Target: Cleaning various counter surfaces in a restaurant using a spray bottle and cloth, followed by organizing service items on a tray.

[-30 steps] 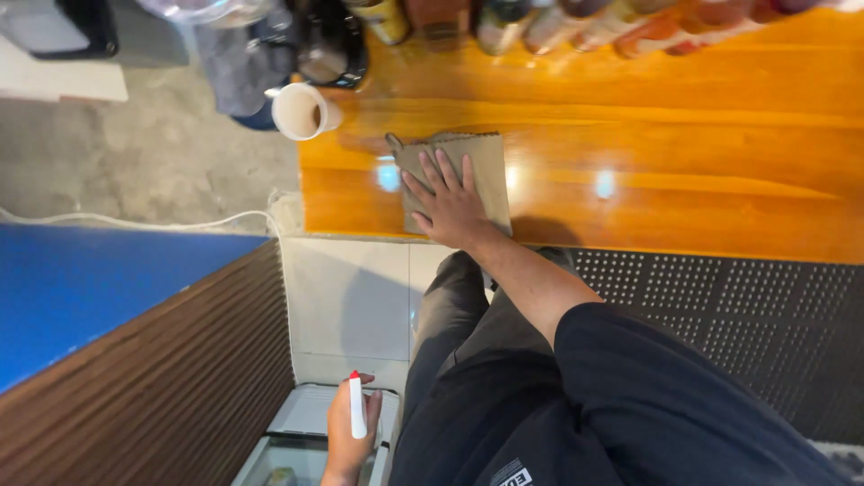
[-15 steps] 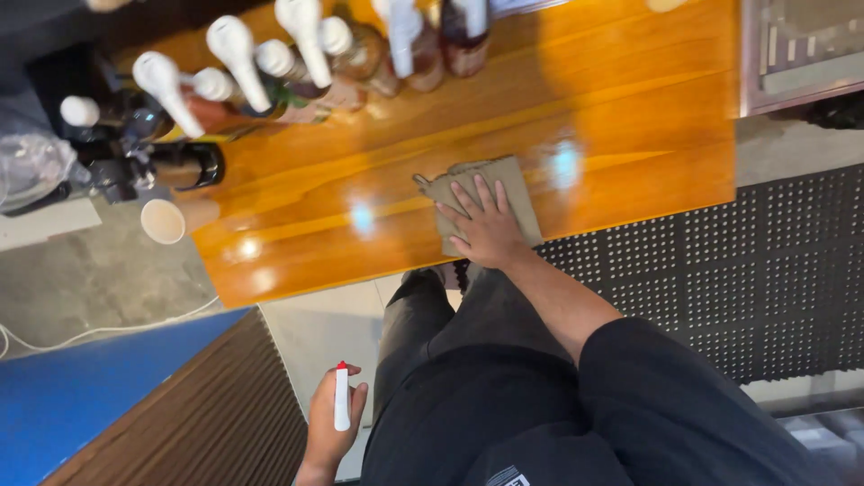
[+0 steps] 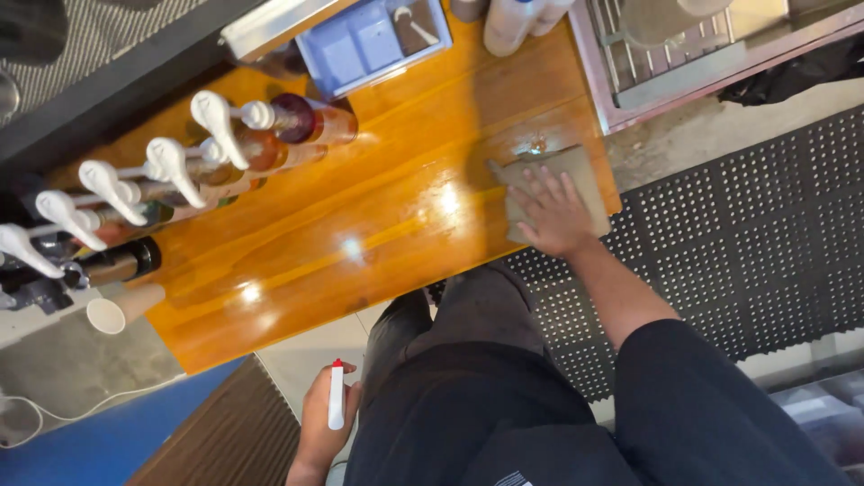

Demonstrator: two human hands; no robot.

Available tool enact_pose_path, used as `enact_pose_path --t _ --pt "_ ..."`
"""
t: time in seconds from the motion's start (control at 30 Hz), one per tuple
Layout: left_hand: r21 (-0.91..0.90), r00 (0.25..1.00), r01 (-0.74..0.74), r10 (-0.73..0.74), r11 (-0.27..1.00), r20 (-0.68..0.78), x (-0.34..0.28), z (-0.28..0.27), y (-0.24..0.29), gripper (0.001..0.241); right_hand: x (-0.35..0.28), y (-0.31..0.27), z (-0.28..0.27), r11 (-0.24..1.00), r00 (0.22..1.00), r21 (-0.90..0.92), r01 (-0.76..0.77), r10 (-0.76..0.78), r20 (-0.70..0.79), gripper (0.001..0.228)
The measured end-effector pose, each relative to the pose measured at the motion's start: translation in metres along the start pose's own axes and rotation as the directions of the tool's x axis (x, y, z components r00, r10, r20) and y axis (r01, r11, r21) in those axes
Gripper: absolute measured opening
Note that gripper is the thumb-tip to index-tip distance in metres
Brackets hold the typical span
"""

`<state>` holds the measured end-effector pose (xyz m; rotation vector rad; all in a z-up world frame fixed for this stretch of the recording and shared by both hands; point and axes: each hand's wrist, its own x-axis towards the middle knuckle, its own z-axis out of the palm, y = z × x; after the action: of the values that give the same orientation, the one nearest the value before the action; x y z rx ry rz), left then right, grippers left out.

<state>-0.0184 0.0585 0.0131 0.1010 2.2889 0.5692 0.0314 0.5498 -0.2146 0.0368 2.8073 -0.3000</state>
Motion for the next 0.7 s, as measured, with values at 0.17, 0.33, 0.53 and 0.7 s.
enact_pose_path --t 0.17,0.33,0.53,0.7 --pt "0.008 0.997 -0.052 0.052 0.999 -0.065 -0.009 0.007 0.005 0.024 0.005 0.036 -0.017 0.997 0.952 0.052 -0.054 0.067 -0.3 0.075" --pt "-0.032 0.992 0.101 -0.104 0.994 -0.077 -0.032 0.008 0.005 0.022 0.067 0.033 -0.034 0.943 0.95 0.285 -0.172 0.235 -0.207 0.076" --pt "-0.014 0.961 0.268 -0.268 0.963 -0.068 -0.049 0.026 -0.013 0.024 0.131 0.022 -0.081 0.893 0.919 0.35 -0.283 0.357 -0.168 0.074" --pt "-0.1 0.956 0.26 -0.271 0.96 -0.117 -0.06 0.043 -0.025 0.023 0.153 -0.038 -0.07 0.942 0.962 0.228 -0.245 0.265 -0.061 0.077"
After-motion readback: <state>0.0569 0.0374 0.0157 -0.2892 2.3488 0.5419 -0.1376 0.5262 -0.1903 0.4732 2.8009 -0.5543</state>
